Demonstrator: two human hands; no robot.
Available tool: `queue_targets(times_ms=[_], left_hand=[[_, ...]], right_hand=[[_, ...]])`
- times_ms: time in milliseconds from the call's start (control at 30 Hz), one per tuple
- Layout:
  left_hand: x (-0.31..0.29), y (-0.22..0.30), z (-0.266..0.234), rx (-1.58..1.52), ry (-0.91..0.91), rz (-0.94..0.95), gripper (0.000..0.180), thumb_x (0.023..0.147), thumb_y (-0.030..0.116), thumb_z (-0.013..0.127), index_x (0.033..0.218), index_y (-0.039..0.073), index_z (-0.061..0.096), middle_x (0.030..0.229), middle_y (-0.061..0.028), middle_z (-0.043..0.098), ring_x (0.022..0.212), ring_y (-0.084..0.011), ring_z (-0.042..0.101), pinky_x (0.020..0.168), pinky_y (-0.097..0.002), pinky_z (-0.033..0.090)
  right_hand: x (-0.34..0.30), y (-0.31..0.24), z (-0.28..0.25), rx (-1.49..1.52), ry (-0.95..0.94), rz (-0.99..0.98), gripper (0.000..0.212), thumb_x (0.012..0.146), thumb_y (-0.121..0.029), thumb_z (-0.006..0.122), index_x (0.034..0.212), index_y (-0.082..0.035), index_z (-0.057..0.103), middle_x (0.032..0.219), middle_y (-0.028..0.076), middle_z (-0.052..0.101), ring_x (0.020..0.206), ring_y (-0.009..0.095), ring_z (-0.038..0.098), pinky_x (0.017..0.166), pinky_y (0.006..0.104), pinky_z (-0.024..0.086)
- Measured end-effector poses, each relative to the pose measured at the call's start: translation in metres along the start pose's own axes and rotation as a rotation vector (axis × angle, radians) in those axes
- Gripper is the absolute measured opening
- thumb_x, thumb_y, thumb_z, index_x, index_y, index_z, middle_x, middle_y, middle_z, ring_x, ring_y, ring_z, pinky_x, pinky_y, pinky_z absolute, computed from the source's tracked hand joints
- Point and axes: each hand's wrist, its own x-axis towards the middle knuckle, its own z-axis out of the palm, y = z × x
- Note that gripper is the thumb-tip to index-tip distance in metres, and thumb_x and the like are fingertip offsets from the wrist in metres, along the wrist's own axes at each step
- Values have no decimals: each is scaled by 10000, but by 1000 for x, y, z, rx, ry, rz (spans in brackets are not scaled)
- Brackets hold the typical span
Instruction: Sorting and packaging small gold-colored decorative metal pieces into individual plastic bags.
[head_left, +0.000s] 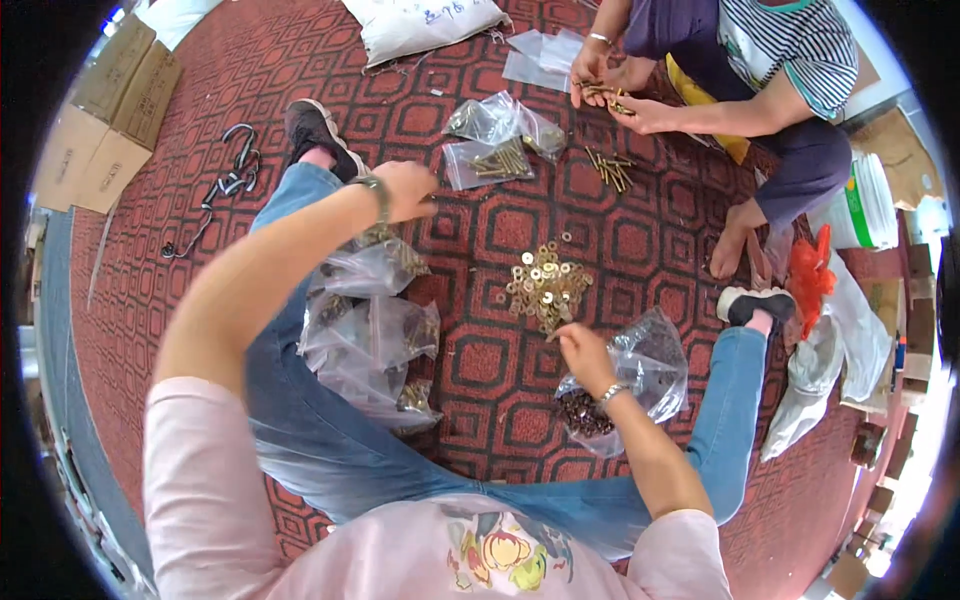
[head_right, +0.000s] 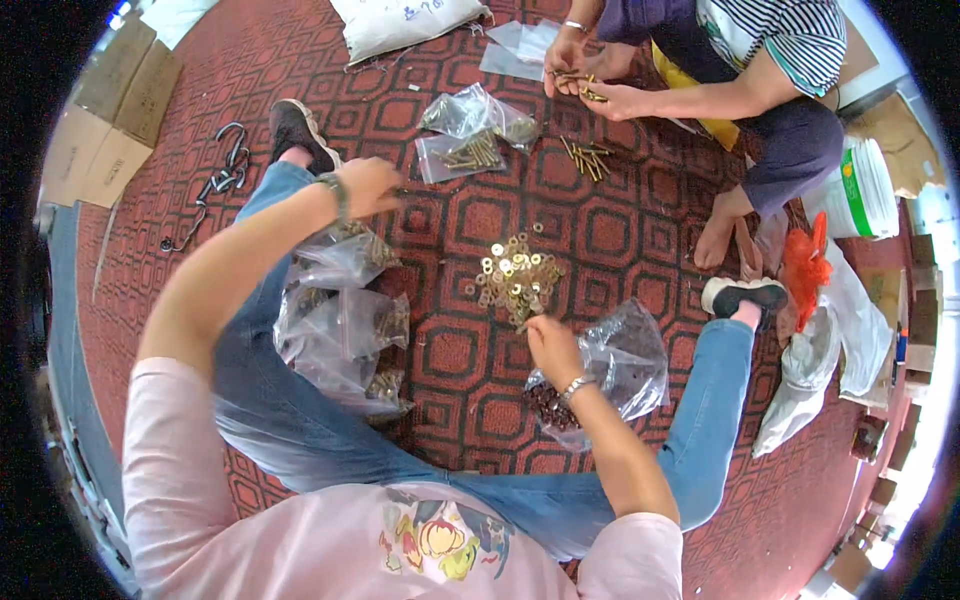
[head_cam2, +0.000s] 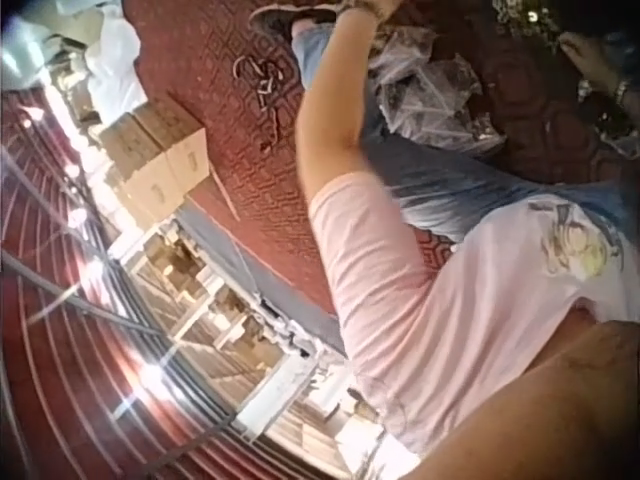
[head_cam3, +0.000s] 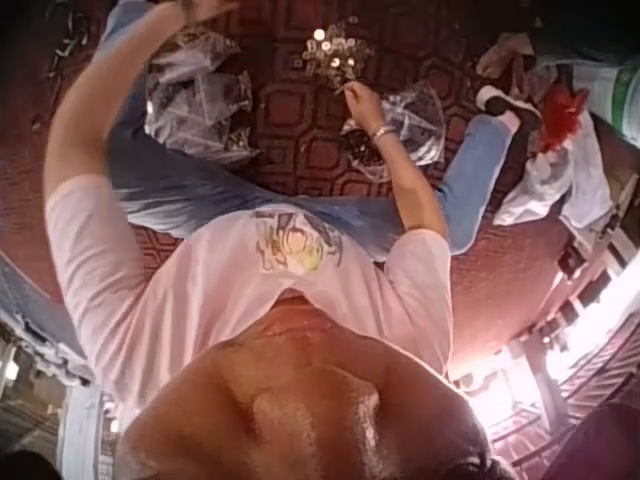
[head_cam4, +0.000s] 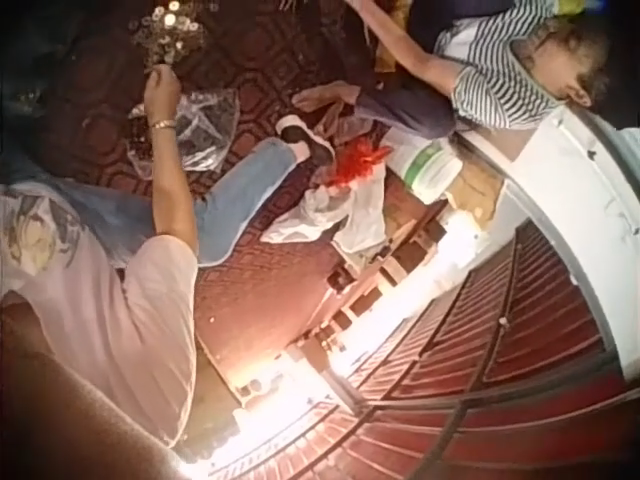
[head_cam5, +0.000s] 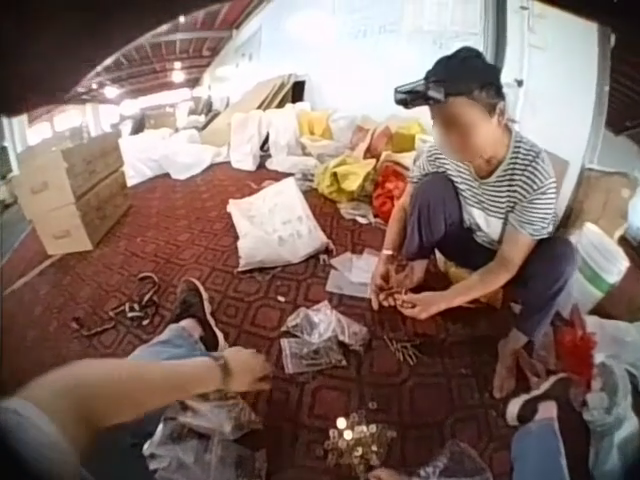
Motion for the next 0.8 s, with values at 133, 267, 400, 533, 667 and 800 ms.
queue_targets(times_ms=[133,267,400,533,667,800], left_hand=[[65,-9,45,-328,68,-700,263,782,306,559,829,56,625,822,-130,634,755,-321,601,691,-400,486],[92,-2,80,-668,481,-855,233,774,282,565,820,64,632,802,-114,634,708,-286,590,665,-371,485],[104,10,71,-870,568,-802,210,777,251,567,811,57,641,740,-98,629,639,-227,570,599,-326,470],[102,20,30,-1031,461,-642,187,788,205,568,800,39,655,631,-76,618,529,-130,537,485,-257,441],[50,53,-21,-710,481,-163,129,819,116,502,815,37,604,598,-77,566,482,-191,480,470,-303,384],[-11,97,-31,-297,365,150,138,802,132,525,920,98,588,628,-97,567,480,-244,495,452,-360,376]], right_hand=[[-5,-11,39,-96,-97,-27,153,813,-148,511,917,-65,586,868,77,620,723,273,576,657,350,458],[-7,-25,41,-41,-37,-1,148,806,-151,516,914,-70,576,877,76,610,736,279,573,660,353,457],[-11,-25,42,-51,-16,39,126,802,-157,519,884,-74,566,847,96,604,724,302,571,653,371,460],[-5,-21,46,-99,18,13,88,796,-162,524,828,-84,547,806,112,594,695,328,565,633,395,459],[-6,-15,38,-26,13,22,90,808,-158,518,835,-82,559,781,101,593,665,298,567,608,387,450],[2,-13,24,279,73,194,173,818,-159,527,968,-81,561,766,82,595,661,255,571,604,358,451]])
